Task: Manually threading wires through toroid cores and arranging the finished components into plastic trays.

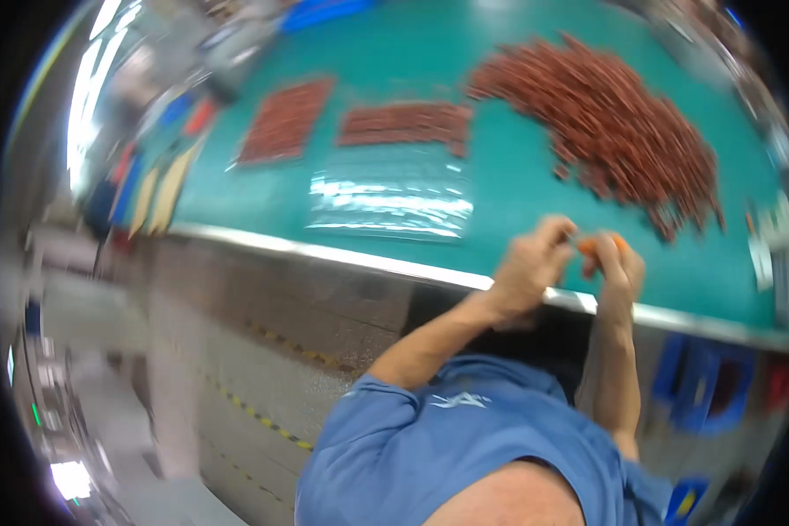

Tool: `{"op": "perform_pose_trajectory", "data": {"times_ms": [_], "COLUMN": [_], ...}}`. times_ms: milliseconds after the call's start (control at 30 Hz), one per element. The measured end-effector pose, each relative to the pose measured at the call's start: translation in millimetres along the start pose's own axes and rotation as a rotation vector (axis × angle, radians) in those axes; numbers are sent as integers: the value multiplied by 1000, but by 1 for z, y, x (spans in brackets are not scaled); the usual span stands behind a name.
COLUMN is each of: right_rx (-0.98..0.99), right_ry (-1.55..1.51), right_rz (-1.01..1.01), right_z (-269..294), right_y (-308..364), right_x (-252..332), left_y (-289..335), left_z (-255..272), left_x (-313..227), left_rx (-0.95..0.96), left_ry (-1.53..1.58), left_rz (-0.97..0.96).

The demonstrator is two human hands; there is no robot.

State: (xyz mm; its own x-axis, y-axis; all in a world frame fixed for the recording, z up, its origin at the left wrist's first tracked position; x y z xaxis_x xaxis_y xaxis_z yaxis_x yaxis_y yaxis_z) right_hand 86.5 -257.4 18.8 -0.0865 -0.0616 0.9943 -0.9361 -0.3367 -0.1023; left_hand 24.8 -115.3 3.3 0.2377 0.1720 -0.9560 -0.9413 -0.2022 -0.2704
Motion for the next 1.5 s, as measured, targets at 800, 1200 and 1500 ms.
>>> {"op": "perform_pose_trajectory", "data": {"times_ms": [800,1200,1500], "right_rx": [179,-76,-24], "right_ry": [-408,63,-258], "right_rz": [-58,273,228], "right_z": [-15,-7,-17], "right_y": [1,15,23], "right_x": [-40,-41,-31], "left_y": [12,20,31], "left_z": [26,9,6], "left_x": [-10,-17,-24], "left_rx": [250,118,146], "left_ry": [139,207,323], "left_rz": [64,46,67]}}
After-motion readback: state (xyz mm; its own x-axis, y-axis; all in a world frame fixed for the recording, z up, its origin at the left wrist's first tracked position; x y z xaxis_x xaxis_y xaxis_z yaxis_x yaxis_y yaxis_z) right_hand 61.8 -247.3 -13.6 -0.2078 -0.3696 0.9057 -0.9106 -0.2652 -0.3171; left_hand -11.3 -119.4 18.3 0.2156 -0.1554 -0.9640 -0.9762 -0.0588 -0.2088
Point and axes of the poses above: each hand's wrist, its own y-axis away from the middle knuckle, its own z-axis out of the back of the hand, x = y × z, the point moved 1 cm from there along -y, towards the middle knuckle, and after that the axes turned 4 degrees about -y, right-handed, at the moved point
